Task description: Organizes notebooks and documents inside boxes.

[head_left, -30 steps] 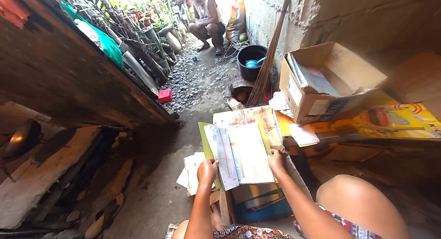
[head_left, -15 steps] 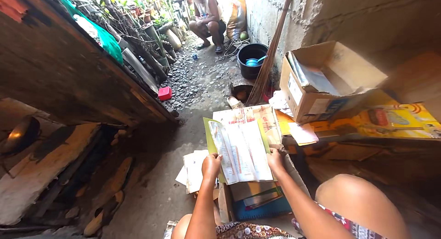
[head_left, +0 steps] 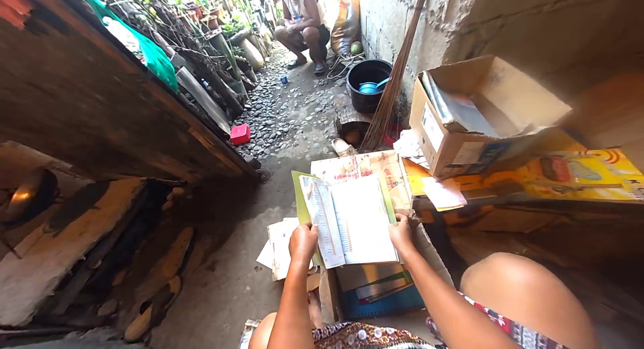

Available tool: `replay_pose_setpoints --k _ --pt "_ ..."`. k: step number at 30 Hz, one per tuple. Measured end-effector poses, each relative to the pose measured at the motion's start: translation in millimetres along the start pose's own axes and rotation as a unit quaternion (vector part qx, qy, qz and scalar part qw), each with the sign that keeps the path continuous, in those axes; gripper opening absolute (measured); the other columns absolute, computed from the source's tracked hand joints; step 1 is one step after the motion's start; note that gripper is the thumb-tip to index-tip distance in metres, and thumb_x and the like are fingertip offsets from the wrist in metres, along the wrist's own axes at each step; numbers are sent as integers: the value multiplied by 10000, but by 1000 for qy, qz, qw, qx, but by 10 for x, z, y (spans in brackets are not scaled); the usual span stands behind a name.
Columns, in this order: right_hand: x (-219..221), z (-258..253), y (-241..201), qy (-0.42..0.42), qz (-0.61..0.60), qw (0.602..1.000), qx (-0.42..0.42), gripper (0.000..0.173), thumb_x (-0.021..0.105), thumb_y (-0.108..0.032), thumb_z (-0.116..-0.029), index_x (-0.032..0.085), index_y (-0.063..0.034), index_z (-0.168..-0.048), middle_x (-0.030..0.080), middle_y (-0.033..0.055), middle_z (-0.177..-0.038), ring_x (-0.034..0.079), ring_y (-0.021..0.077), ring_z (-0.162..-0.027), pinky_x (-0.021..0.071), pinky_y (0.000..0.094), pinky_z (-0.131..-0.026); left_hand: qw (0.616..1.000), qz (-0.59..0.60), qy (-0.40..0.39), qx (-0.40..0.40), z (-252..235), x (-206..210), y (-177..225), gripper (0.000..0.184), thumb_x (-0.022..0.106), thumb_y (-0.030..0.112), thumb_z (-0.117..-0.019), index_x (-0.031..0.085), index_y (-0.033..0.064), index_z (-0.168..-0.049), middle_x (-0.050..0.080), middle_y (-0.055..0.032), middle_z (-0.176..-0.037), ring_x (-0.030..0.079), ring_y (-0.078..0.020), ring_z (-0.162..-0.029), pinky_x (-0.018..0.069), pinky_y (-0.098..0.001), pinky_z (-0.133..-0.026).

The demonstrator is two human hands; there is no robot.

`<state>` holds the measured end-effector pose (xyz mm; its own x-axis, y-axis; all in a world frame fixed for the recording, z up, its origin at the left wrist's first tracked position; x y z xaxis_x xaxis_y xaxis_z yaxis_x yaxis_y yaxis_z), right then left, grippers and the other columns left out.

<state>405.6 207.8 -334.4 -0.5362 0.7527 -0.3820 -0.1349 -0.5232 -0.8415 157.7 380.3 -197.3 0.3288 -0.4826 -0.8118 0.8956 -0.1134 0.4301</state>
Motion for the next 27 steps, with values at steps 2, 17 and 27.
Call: replay_pose_setpoints --k 2,17,27 --pt "-4 28 -51 7 34 999 -22 512 599 -2 -969 459 13 -1461 531 261 -1439 526 367 -1351 431 484 -1134 1000 4 0 2 5 -2 2 313 516 330 -1060 719 94 -1090 716 -141 -1010 686 -312 -963 521 -572 -858" --pt "46 131 -177 -10 148 986 -73 331 566 -54 -983 655 -12 -1299 449 248 -1522 452 388 -1407 383 488 -1171 1000 -3 -5 12 -16 13 5 327 511 340 -1062 717 89 -1100 715 -148 -1029 686 -320 -984 522 -577 -873" --pt "227 330 -301 -51 149 974 -164 378 560 -38 -955 620 -47 -1328 663 143 -1305 591 312 -1272 446 482 -1111 1000 -3 -2 16 -22 31 16 316 517 339 -1057 719 97 -1075 715 -139 -989 689 -308 -937 530 -563 -838"
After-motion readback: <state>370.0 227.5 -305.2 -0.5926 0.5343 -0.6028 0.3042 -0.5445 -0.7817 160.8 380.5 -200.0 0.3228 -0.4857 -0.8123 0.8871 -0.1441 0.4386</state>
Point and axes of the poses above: each hand's wrist, its own z-axis away from the middle knuckle, its own x-axis out of the palm, y = z × x, the point moved 6 cm from there along -z, towards the middle knuckle
